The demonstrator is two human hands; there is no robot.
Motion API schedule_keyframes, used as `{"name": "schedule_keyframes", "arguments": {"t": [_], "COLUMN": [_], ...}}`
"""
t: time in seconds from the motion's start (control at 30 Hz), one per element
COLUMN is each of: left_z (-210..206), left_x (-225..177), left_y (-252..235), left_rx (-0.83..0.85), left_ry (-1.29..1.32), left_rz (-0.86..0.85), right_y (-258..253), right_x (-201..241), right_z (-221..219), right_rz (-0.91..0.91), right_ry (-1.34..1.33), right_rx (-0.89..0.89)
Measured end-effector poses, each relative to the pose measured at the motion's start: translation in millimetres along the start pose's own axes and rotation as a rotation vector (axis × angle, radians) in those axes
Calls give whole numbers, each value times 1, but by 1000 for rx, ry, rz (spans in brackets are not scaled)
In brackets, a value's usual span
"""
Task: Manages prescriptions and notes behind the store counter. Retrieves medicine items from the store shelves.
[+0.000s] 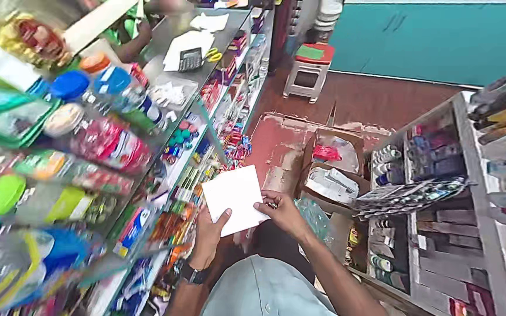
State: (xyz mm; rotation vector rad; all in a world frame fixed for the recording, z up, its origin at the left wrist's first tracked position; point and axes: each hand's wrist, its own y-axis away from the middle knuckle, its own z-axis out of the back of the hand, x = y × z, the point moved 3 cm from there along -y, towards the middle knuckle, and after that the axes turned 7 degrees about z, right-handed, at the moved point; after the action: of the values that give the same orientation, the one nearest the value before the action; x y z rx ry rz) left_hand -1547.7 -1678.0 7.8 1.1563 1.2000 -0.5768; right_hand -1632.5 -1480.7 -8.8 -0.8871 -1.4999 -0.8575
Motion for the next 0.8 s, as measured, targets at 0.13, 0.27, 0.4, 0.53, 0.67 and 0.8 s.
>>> {"name": "schedule_keyframes", "arguments": {"t": [0.13, 0.27, 0.4, 0.53, 0.67, 0.8], "left_z": [-67, -147, -213, -245, -261, -269], "left_x": [-25, -63, -125, -191, -235, -264], "left_y": [-110, -233, -341, -416, -490, -569], "left_rx": [181, 251, 213, 65, 74, -9], "left_ry": [75, 148, 224, 172, 257, 351], "left_rz": [103, 86, -1, -39, -127, -201], "right_y": [-83, -209, -346, -459, -567, -676], "right_x": [-9, 0, 43, 84, 99, 109], "right_z": [71, 157, 228, 260, 274, 276], "right_rz": [-15, 53, 103, 156, 167, 181], "right_ry": [-4, 23, 77, 197, 96, 19], "right_rx": [-156, -156, -59, 21, 101, 248]}}
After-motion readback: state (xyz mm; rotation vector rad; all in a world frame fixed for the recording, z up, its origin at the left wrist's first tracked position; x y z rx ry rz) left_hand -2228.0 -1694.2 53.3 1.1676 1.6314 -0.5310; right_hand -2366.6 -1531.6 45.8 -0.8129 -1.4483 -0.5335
